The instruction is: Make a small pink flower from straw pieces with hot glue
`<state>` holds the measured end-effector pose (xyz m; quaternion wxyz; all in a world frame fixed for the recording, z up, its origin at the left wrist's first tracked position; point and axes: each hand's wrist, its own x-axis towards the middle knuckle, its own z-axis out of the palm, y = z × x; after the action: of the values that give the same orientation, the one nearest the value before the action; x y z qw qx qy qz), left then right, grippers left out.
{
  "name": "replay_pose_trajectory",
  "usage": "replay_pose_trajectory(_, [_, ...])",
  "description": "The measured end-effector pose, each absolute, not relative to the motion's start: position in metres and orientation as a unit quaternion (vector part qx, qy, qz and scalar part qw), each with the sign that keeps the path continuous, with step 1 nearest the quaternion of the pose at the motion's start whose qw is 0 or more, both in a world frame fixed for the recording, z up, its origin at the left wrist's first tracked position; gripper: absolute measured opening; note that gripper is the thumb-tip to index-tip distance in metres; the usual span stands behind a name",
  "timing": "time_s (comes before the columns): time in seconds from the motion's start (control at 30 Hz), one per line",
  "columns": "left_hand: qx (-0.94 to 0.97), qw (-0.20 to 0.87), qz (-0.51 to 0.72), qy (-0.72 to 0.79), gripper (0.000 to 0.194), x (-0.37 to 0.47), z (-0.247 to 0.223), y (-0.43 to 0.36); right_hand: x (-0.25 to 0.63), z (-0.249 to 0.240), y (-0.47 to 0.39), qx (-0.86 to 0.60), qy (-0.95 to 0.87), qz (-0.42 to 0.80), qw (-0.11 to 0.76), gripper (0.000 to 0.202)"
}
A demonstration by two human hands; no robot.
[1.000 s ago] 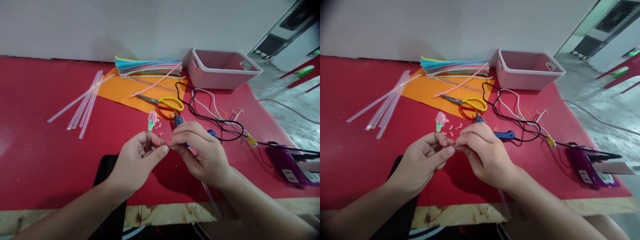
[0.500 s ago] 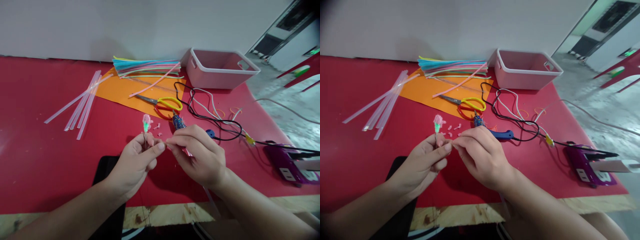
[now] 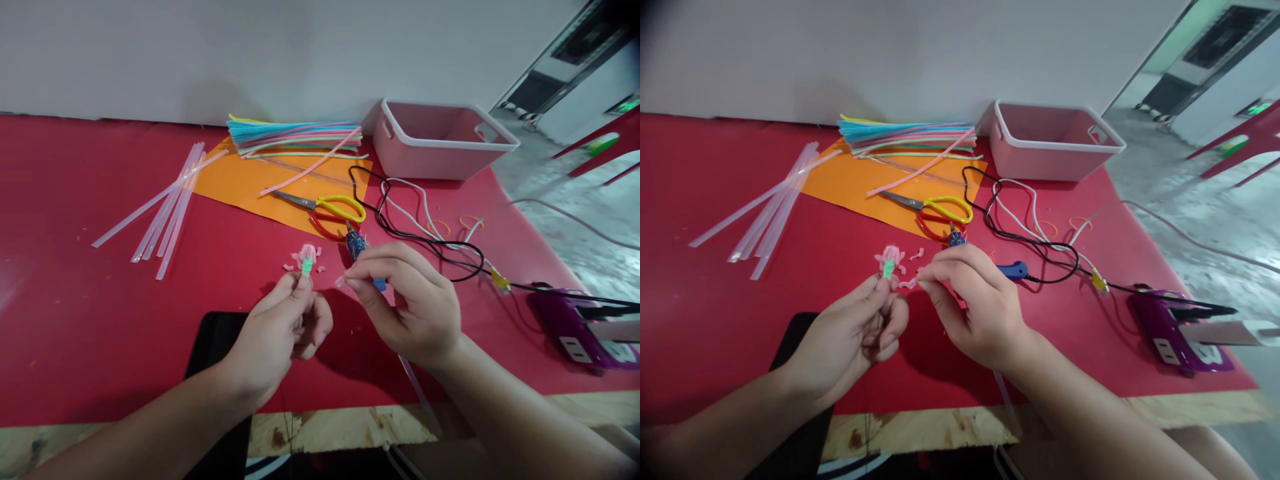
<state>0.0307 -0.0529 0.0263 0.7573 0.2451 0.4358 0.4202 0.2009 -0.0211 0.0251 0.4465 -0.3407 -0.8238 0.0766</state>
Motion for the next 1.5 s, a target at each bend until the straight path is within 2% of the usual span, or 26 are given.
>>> replay_pose_trajectory(0.2, [0.212,0.791,0.412,0.399,0.020,0.0290,0.0268,-0.0499,0.2027,0.0276,-0.0209,-0.339,-0.823,0.072,0.450,0.011])
replay_pose_trajectory(0.63, [0.266,0.773,0.417,0.398,0.016,0.0320,0.0247,-0.0528,0.2019,0.0291,-0.0197,-0.329,-0.822,0.072,0.460,0.003])
replay_pose_trajectory(1.5, [0.328,0.741,0.384,0.442,0.018,0.0321,0.0215,-0.0564,0.2031,0.0281,-0.0196,-0.317,-0.844,-0.001,0.433,0.009])
